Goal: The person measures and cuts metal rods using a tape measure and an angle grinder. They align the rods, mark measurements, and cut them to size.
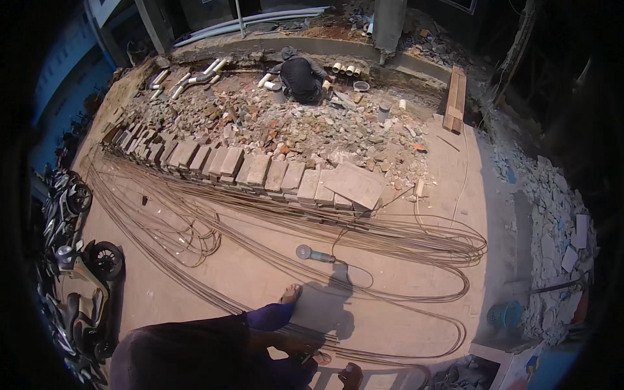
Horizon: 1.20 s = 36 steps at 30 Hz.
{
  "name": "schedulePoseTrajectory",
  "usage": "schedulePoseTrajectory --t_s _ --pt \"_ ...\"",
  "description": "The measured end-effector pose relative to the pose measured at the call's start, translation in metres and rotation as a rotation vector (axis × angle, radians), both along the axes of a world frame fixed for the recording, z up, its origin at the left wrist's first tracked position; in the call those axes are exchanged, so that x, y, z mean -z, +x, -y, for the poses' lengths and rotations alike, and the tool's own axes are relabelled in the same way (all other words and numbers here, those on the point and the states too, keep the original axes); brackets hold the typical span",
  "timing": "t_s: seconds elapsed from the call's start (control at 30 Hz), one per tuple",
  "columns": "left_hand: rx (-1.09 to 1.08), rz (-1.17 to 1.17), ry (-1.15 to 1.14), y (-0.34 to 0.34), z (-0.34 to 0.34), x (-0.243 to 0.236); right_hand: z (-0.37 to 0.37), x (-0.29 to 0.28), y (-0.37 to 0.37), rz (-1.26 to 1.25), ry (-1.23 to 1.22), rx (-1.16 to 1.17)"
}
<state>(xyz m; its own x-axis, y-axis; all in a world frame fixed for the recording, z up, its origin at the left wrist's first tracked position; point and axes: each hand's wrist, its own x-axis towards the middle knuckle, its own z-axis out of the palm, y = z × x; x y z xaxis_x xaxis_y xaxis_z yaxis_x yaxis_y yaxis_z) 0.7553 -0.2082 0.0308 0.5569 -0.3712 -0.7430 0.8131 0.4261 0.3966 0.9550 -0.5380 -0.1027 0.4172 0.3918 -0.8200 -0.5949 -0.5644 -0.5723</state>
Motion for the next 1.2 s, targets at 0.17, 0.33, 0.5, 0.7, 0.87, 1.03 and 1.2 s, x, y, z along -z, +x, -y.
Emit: schedulePoseTrajectory --t_s 0.17,0.33,0.5,0.7,0.87,1.03,1.2 --pt "-0.162 0.076 0.149 -0.052 -0.153 -0.053 -0.199 -0.072 0.066 0.016 -0.096 -0.143" --pt "-0.705 -0.087 0.528 -0.183 -0.251 -0.077 -0.395 -0.137 0.006 0.063 -0.062 -0.514" --pt "-0.848 -0.424 0.644 -0.330 -0.235 -0.091 -0.458 -0.173 -0.039 0.083 -0.100 -0.673" --pt "-1.250 -0.758 0.329 -0.443 -0.073 -0.073 -0.480 -0.173 0.001 0.115 -0.270 -0.702" --pt "-1.045 -1.077 0.252 -0.475 0.063 -0.029 -0.548 -0.184 -0.005 0.255 -0.121 -1.064" --pt "-1.238 -1.034 0.204 -0.485 0.126 0.016 -0.637 -0.192 -0.076 0.493 0.476 -1.941" --pt "-1.498 -1.051 0.231 -0.541 0.126 0.021 -0.733 -0.162 -0.252 0.637 0.496 -2.199"
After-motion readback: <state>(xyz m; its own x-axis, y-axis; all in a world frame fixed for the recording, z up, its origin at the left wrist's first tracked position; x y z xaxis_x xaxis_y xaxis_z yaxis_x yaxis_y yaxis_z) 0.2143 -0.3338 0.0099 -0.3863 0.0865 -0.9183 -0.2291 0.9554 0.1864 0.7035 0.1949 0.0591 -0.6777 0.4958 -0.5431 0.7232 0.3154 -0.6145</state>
